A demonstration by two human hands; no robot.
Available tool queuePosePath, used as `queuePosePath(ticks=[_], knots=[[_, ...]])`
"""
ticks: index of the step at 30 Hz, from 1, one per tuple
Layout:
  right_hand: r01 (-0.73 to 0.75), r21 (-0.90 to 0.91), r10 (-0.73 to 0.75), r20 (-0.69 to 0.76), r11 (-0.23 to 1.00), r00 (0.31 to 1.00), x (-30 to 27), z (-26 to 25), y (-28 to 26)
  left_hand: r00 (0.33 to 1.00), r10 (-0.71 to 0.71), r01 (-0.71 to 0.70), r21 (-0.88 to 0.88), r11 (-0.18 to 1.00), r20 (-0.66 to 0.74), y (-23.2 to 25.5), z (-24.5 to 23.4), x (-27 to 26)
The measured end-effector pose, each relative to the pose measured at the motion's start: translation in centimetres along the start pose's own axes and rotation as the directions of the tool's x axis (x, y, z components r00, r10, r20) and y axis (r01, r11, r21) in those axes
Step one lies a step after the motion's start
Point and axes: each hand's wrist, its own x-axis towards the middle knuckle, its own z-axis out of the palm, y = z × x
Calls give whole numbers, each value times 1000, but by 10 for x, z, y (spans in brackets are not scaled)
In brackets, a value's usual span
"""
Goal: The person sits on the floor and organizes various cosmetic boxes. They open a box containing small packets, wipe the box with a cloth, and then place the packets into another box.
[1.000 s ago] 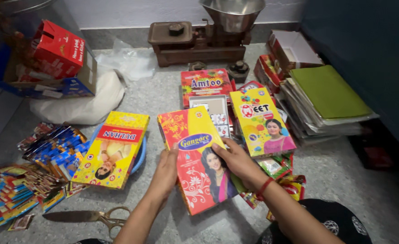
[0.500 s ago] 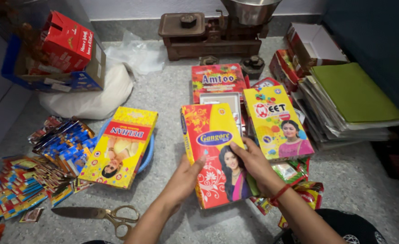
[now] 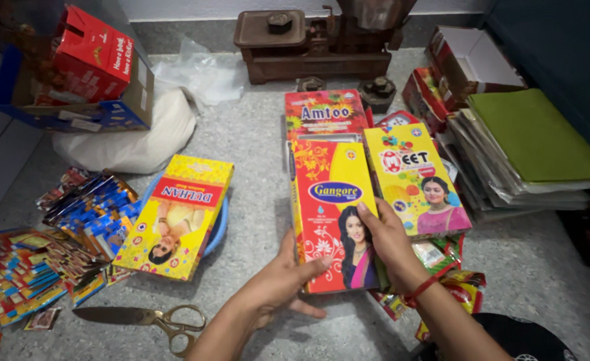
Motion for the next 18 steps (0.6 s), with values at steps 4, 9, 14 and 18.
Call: queuePosePath(ticks=[4, 9, 14, 18], knots=[[16, -1, -16, 8, 1000, 1000, -1, 4, 0, 999, 41, -41, -19, 999, 20, 5, 4, -5], [77, -61, -79, -26, 995, 997, -4, 4, -3, 993, 110, -110, 1, 994, -29, -7, 7, 7], [137, -97, -141, -38, 986, 989, -1, -3, -1, 979, 198, -192, -104, 976, 48, -20, 5, 21], [224, -173, -240, -80, 959, 967, 6, -7, 8, 977, 211, -211, -51, 976, 11, -25, 4, 27]])
